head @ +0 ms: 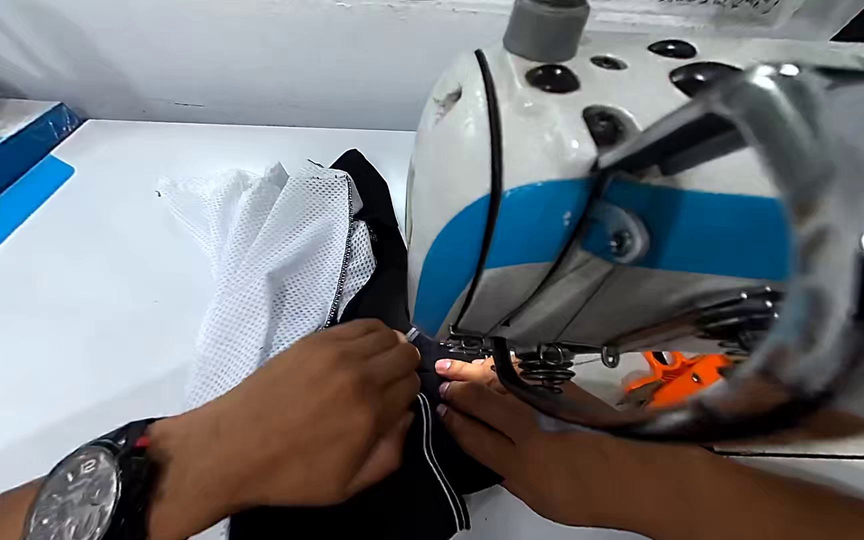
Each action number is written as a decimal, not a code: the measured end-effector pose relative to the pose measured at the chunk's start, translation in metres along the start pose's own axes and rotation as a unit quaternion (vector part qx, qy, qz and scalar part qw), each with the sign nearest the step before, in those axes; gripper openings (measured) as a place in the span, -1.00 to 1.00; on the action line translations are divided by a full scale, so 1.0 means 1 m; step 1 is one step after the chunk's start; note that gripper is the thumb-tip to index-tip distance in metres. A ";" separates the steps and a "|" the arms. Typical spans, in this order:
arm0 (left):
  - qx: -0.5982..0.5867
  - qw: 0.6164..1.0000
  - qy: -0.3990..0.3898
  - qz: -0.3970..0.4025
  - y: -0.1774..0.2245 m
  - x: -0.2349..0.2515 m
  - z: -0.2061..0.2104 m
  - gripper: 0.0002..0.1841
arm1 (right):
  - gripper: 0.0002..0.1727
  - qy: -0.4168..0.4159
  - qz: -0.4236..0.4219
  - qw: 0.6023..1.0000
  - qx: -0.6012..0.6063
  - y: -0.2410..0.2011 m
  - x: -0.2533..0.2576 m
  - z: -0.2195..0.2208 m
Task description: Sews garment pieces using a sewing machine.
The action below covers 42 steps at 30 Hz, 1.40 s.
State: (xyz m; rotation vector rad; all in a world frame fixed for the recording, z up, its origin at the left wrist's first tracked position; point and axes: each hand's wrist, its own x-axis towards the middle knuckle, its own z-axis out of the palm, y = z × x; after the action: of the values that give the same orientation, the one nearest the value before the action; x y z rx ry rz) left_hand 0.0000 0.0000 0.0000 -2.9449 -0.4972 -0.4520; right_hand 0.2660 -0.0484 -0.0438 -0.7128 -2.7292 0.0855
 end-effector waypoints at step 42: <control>-0.221 0.964 -0.039 0.139 -0.023 -0.018 -0.013 -0.57 | -0.70 0.029 0.003 0.998 -0.059 0.003 -0.007 -0.003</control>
State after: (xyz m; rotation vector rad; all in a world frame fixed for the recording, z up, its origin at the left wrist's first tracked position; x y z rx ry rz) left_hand -0.0280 0.0140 0.0085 -3.3957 0.0261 -0.4653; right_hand 0.2747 -0.0491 -0.0434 -0.7444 -2.6937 -0.0947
